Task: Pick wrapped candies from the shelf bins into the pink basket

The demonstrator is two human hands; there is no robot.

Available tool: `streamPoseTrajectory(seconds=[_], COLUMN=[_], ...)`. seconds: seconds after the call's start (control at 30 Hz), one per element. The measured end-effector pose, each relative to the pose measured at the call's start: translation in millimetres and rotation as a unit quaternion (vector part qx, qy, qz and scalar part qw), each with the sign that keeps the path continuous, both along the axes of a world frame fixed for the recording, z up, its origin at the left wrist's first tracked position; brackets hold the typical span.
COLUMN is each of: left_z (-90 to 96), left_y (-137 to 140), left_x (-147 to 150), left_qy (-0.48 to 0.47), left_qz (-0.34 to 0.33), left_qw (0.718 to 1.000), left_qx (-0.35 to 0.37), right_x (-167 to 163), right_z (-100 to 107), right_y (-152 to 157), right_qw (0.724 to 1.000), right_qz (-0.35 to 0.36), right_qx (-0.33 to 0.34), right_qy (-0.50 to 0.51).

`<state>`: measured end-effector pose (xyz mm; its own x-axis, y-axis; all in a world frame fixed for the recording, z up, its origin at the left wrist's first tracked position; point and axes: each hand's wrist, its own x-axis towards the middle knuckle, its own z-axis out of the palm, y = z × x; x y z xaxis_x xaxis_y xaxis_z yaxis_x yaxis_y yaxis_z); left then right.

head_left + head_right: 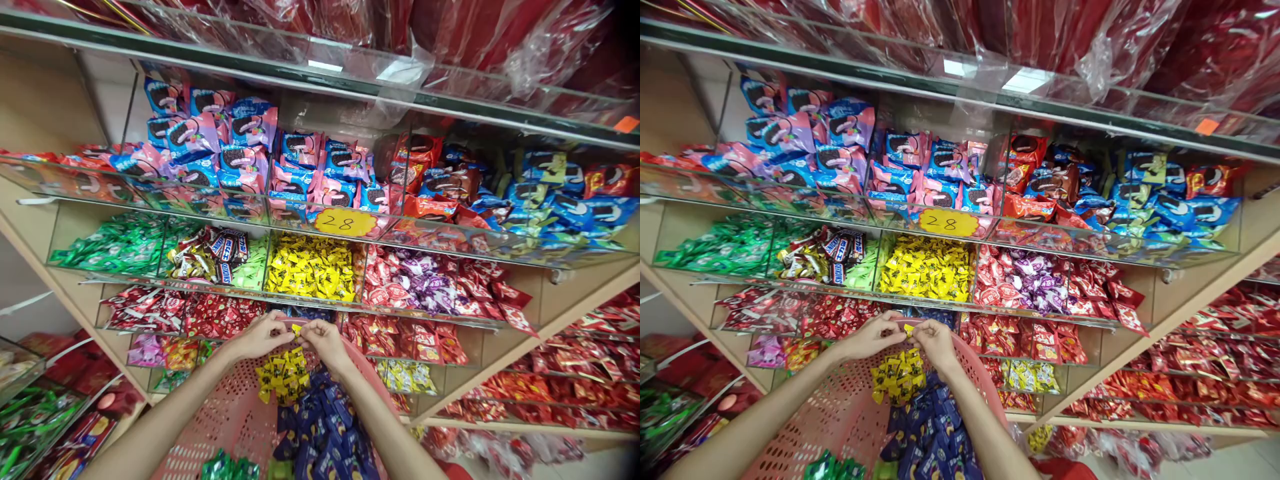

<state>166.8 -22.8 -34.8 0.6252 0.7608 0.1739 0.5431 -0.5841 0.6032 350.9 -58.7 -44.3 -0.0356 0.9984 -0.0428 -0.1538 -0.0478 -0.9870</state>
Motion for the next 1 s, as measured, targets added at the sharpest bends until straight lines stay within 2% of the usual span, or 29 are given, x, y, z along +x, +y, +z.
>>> streamPoseTrajectory(seconds=[0.2, 0.6, 1.0], left_z=[-2.8, -6.1, -4.3], left_y=[2.2, 4.8, 4.0], left_x=[0.3, -0.3, 0.5], left_qy=[0.003, -0.011, -0.012], left_qz=[-0.005, -0.012, -0.014], left_qw=[1.000, 1.000, 1.000], left_qx=[0.000, -0.008, -0.019], right_x=[0.6, 2.0, -0.6], right_z=[1.5, -5.2, -4.4], right_y=[-3.0, -3.0, -3.4], right_qw=[0.998, 0.995, 0.999], right_qz=[-0.008, -0.006, 0.004], right_qx=[-0.040, -0.056, 0.039], right_qy=[0.039, 0.077, -0.030])
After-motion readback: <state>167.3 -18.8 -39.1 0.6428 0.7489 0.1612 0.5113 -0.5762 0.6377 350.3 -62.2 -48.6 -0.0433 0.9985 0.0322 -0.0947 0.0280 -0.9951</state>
